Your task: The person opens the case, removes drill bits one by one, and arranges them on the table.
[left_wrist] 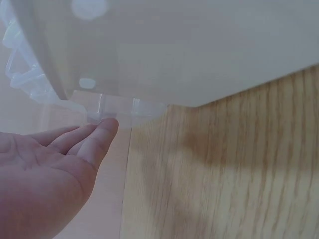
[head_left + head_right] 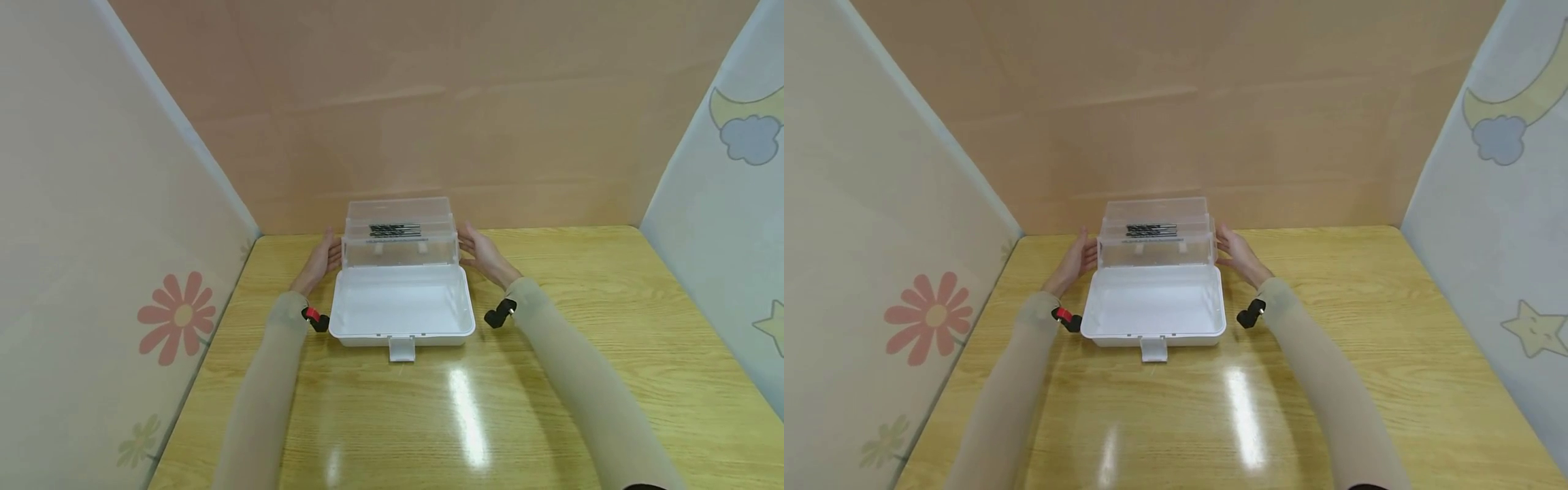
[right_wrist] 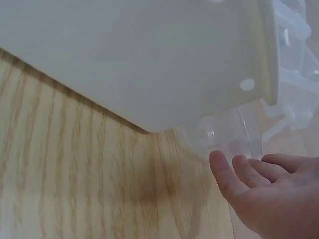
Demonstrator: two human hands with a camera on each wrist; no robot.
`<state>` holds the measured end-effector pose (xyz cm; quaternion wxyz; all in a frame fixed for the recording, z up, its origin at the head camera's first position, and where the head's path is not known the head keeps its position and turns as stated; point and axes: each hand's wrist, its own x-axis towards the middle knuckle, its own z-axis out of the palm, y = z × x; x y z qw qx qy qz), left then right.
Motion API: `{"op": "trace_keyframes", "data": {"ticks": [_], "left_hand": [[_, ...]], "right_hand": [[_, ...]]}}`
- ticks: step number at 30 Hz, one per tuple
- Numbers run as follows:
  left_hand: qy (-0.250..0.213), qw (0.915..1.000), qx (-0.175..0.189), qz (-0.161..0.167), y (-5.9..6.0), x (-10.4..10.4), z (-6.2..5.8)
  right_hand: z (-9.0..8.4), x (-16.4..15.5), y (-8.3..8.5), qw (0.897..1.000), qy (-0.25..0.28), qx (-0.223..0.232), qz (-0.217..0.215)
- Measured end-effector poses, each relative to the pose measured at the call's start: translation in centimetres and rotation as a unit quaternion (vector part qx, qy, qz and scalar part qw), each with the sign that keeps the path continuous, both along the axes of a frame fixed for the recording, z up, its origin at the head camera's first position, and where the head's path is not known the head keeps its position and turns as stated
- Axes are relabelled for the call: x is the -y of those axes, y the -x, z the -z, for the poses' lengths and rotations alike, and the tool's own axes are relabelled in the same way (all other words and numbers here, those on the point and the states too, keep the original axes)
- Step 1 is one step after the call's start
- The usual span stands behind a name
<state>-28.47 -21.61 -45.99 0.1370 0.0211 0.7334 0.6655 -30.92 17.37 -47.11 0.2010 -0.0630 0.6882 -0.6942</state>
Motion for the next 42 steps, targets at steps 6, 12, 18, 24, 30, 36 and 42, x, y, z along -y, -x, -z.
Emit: {"op": "trace_keyframes", "data": {"ticks": [6,12,18,24,30,36,42], "left_hand": [[-0.005,0.9999,0.012,0.002,0.0,0.0,0.2],[0.001,0.9998,0.020,-0.006,0.1,0.2,0.6],[0.046,0.9986,-0.001,-0.026,-0.7,0.4,0.8],[0.102,0.9948,0.004,-0.011,-2.4,1.0,0.8],[0.125,0.9919,0.000,0.022,-3.9,1.5,1.4],[0.122,0.9914,-0.024,0.039,-5.4,1.6,1.1],[0.116,0.9918,-0.024,0.048,-6.4,1.6,1.1]], "right_hand": [[0.1,-0.2,-0.1,1.000,0.013,0.010,0.002],[0.1,-0.4,-0.3,1.000,0.010,0.019,0.008],[-0.4,-1.8,-0.6,0.998,-0.054,-0.019,0.012],[-2.1,-3.1,-0.8,0.987,-0.136,-0.061,0.066],[-4.0,-3.8,-0.9,0.976,-0.173,-0.090,0.092],[-6.9,-2.8,-1.8,0.972,-0.193,-0.115,0.070],[-9.1,-1.1,-2.3,0.961,-0.229,-0.147,0.047]]}}
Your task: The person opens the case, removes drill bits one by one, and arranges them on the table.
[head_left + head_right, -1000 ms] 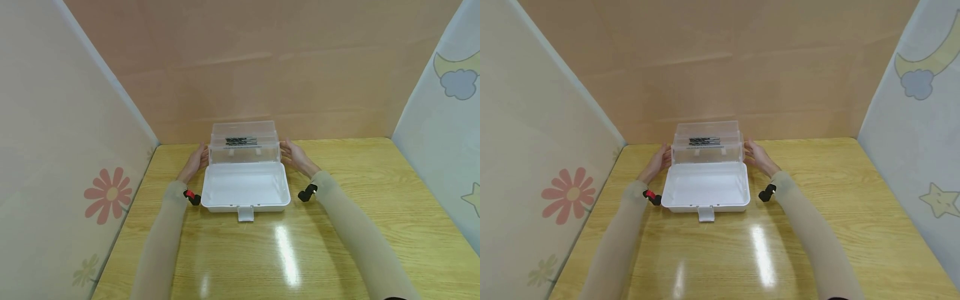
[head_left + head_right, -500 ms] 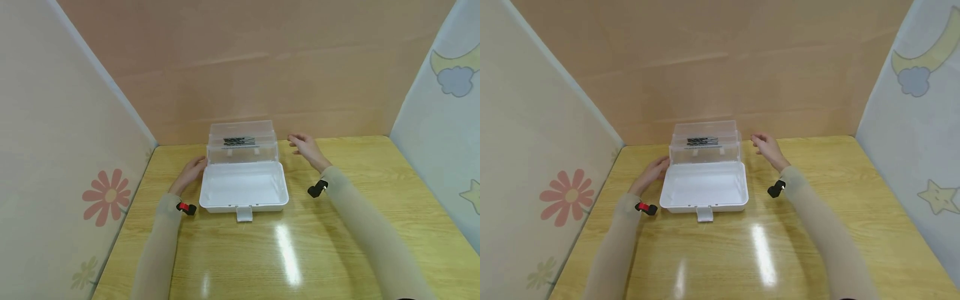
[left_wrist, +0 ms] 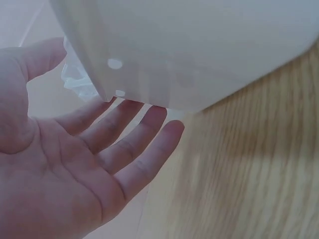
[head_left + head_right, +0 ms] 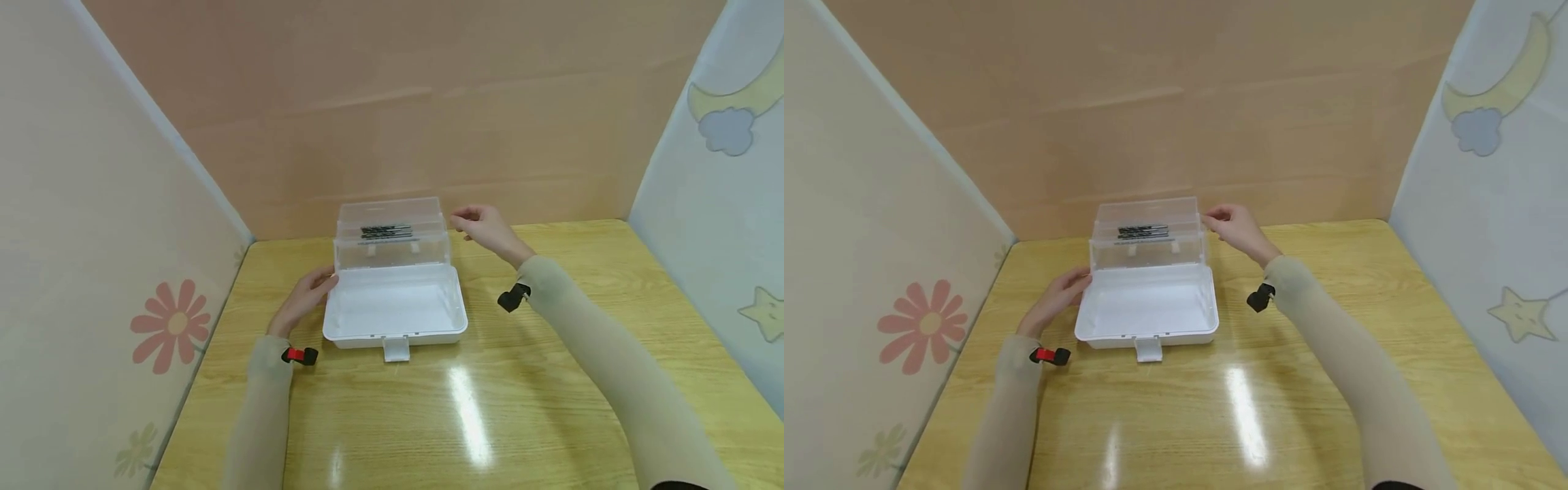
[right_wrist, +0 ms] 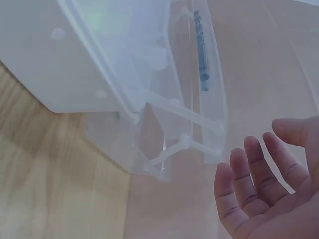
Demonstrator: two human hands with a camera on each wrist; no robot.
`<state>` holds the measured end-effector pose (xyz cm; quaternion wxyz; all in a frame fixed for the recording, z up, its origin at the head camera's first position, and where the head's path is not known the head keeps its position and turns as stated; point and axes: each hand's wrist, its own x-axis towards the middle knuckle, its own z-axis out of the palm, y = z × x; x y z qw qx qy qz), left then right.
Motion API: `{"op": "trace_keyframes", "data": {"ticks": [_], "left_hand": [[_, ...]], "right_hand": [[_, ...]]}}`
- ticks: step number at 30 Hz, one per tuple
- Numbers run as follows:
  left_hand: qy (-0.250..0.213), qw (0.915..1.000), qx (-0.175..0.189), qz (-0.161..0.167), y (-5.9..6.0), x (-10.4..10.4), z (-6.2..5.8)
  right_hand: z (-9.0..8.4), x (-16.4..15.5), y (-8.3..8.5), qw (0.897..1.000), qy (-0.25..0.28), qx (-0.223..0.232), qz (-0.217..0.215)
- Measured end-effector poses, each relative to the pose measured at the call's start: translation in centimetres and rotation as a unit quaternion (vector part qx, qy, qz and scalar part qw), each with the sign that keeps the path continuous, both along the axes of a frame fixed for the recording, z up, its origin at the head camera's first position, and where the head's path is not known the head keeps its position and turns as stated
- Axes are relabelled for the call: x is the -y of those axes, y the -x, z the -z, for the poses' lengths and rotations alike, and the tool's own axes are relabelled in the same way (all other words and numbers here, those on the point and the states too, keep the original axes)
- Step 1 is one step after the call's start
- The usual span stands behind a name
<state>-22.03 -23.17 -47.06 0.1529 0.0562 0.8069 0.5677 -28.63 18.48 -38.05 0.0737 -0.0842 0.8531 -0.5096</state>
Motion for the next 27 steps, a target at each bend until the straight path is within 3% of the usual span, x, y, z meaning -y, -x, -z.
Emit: {"op": "trace_keyframes", "data": {"ticks": [7,14,20,27], "left_hand": [[-0.013,0.9995,0.015,-0.023,-0.5,-0.7,0.3],[-0.021,0.9985,0.035,-0.036,-0.8,-1.3,0.2],[-0.028,0.9972,0.046,-0.053,-0.8,-1.5,0.1],[-0.046,0.9959,0.053,-0.056,-0.6,-2.2,-0.1]], "right_hand": [[-1.7,1.7,0.4,0.996,-0.074,-0.037,-0.035],[-2.9,3.5,1.2,0.990,-0.101,-0.038,-0.087],[-3.1,5.5,2.0,0.983,-0.129,-0.049,-0.122],[-2.6,7.5,2.8,0.979,-0.145,-0.036,-0.135]]}}
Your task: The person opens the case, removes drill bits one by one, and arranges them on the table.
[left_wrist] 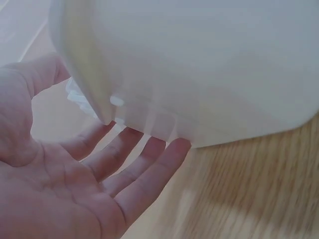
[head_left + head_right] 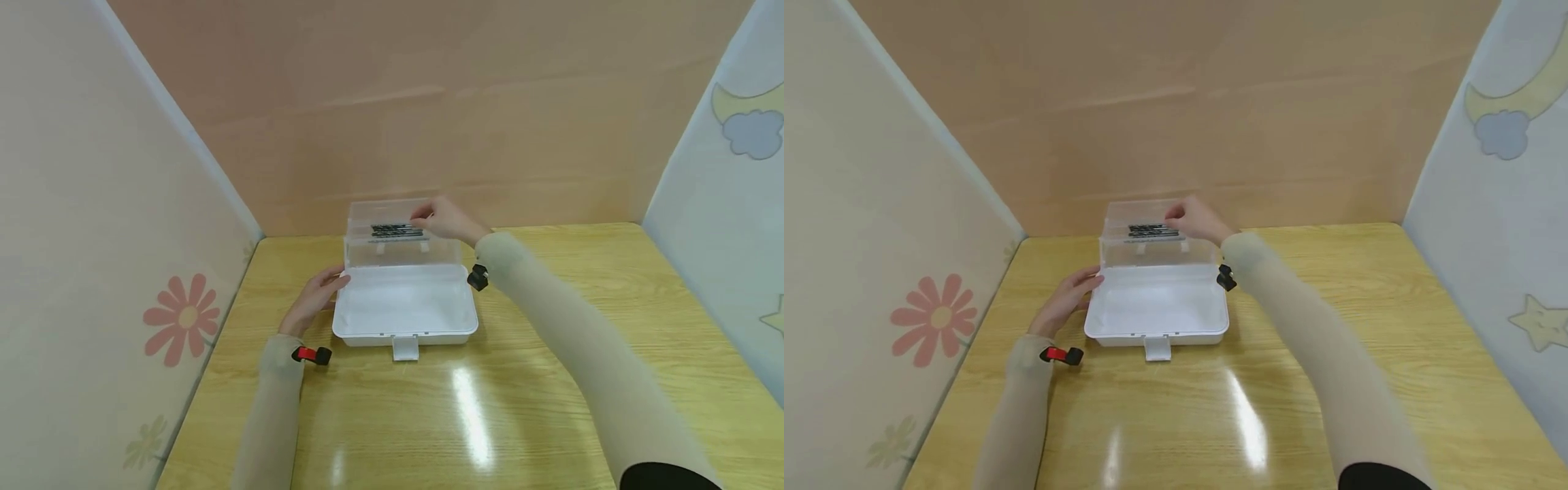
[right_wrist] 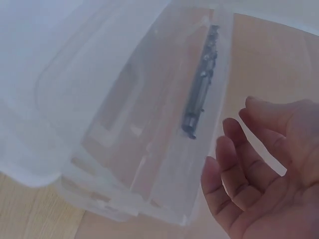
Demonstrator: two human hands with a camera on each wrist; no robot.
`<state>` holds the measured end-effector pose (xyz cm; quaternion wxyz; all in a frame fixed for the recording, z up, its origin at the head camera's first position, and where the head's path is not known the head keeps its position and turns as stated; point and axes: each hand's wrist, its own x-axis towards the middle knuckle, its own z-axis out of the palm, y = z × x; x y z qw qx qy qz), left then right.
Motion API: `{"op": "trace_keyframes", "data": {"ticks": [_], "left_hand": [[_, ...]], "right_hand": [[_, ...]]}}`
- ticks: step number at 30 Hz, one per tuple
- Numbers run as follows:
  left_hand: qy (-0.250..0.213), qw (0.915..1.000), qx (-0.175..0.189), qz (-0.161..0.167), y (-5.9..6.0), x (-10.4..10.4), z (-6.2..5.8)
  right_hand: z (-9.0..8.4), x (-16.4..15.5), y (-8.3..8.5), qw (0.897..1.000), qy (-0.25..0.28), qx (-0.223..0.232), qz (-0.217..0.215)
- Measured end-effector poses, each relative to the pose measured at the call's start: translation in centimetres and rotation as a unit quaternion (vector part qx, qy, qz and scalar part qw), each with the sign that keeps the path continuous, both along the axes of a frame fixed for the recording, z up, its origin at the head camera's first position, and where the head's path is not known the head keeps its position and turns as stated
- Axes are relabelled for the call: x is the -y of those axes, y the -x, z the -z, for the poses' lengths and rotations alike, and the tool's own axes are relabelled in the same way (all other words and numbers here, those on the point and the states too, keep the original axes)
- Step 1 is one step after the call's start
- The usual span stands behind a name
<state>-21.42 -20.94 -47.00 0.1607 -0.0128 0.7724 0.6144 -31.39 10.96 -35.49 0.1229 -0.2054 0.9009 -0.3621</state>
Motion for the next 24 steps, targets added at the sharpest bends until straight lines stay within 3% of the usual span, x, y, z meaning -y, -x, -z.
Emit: {"op": "trace_keyframes", "data": {"ticks": [7,12,19,24], "left_hand": [[-0.008,0.9999,0.006,-0.006,0.3,-0.2,0.0],[0.004,0.9998,0.014,-0.011,0.2,-0.2,-0.1],[-0.002,0.9999,0.016,-0.004,-0.1,-0.2,-0.3],[-0.009,0.9998,0.016,-0.001,-0.2,-0.3,-0.3]], "right_hand": [[1.4,1.0,0.7,0.999,-0.027,-0.023,-0.006],[1.6,1.2,1.0,0.999,-0.035,-0.013,-0.008],[1.3,1.4,1.6,0.998,-0.056,0.016,-0.013],[0.2,1.6,1.7,0.995,-0.091,0.034,-0.032]]}}
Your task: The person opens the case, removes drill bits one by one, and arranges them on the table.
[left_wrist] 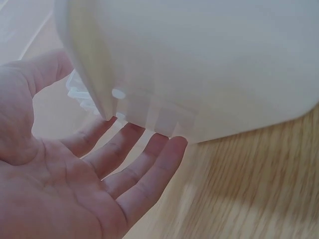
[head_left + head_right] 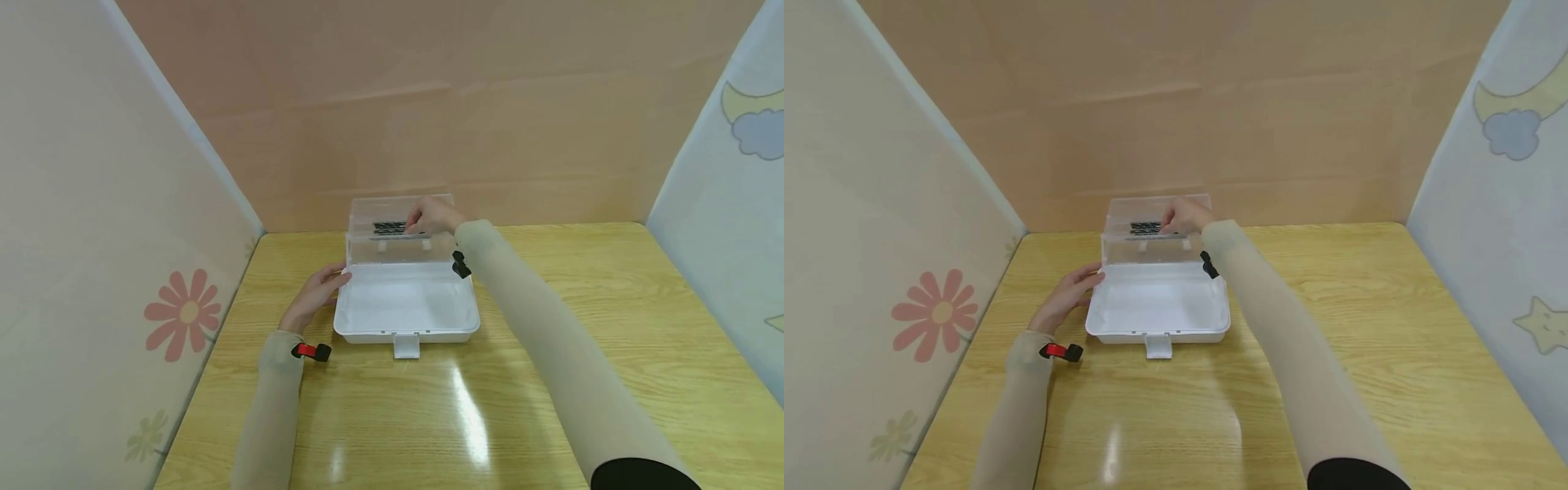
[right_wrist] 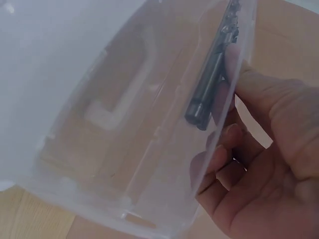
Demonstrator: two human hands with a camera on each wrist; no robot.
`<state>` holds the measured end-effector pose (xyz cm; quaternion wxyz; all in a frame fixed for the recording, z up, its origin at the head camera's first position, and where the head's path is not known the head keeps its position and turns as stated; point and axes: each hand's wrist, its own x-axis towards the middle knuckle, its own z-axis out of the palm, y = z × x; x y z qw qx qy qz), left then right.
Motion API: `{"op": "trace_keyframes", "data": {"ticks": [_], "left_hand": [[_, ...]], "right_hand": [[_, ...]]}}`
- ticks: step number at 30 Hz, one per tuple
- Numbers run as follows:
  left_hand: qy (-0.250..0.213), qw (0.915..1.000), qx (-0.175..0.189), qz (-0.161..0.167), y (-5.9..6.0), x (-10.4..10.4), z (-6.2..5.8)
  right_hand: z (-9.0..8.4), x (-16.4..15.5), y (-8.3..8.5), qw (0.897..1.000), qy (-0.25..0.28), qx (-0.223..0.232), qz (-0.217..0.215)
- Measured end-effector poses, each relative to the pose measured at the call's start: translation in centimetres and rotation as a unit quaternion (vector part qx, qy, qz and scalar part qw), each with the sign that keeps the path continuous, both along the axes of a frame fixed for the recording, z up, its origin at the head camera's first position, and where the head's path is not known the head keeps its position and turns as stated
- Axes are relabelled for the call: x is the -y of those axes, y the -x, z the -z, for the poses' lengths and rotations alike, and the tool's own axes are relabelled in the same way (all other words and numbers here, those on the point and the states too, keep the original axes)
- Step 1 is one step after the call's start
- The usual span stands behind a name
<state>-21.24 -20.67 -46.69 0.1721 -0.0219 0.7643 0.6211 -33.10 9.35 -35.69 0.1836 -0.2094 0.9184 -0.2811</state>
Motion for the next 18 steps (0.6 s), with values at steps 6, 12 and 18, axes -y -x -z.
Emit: {"op": "trace_keyframes", "data": {"ticks": [6,12,18], "left_hand": [[-0.008,1.0000,0.002,0.004,0.11,-0.20,0.09],[-0.006,1.0000,-0.006,0.004,0.08,-0.30,0.28],[-0.005,0.9999,-0.010,0.005,0.12,-0.40,0.62]], "right_hand": [[-0.16,-0.03,0.29,0.999,-0.026,-0.008,-0.024],[-0.20,-0.13,0.14,0.999,-0.033,-0.014,-0.036],[-0.07,-0.10,-0.10,0.998,-0.032,-0.034,-0.030]]}}
